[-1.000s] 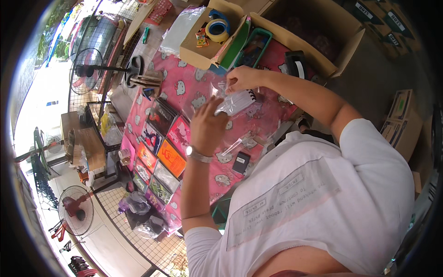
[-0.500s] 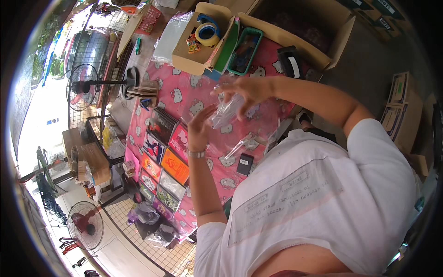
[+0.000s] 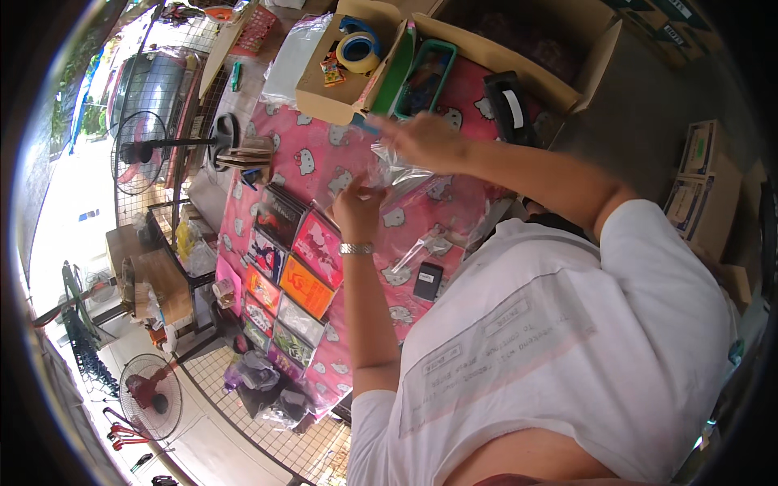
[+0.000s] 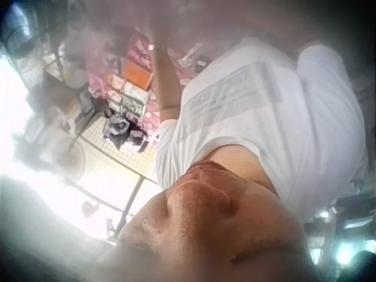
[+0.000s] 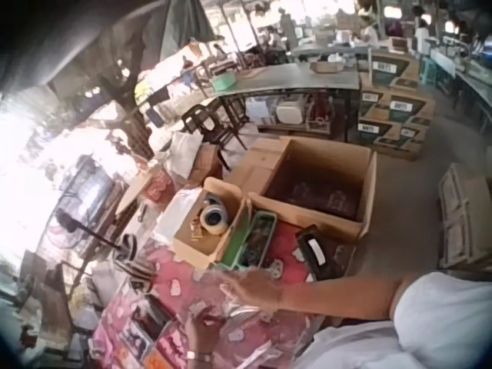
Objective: The person places a stack of books into a plastic bag, seals the bag with tape, and places the package into a cardboard box.
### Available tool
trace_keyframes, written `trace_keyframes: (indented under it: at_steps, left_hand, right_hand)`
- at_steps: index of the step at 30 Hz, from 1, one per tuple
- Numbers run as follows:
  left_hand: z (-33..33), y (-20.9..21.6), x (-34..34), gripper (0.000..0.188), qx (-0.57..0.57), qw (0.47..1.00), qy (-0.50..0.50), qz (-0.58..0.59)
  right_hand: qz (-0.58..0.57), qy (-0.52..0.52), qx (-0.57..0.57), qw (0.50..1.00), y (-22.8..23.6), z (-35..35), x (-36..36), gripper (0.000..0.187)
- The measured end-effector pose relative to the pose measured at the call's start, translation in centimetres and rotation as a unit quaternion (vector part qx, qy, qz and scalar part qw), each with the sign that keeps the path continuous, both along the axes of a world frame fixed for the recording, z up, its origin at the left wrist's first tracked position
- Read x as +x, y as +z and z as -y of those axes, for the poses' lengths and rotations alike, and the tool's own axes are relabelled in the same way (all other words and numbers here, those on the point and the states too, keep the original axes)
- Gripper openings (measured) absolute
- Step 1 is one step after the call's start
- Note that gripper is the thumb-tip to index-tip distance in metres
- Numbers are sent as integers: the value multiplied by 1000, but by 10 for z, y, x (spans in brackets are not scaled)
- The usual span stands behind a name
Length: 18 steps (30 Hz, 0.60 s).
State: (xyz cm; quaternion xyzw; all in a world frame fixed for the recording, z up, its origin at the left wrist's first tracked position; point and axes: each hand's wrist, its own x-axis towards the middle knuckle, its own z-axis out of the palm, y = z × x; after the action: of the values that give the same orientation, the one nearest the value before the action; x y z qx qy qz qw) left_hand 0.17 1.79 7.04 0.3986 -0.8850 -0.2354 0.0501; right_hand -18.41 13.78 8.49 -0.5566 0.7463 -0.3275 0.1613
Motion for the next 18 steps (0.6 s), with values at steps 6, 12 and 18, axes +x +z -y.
trace_keyframes:
  at_steps: [6, 12, 18]
  left_hand:
    - [21, -4, -11, 38, -23, 997, -55, 43]
    - [25, -37, 0, 23, 304, 925, 76, -217]
    - [24, -58, 13, 12, 411, 846, 179, -291]
  right_hand:
    - [-24, -368, -12, 929, -134, -169, -71, 29]
    - [471, -414, 43, 777, -146, -193, -29, 23]
    - [658, -397, -141, 624, -160, -224, 31, 13]
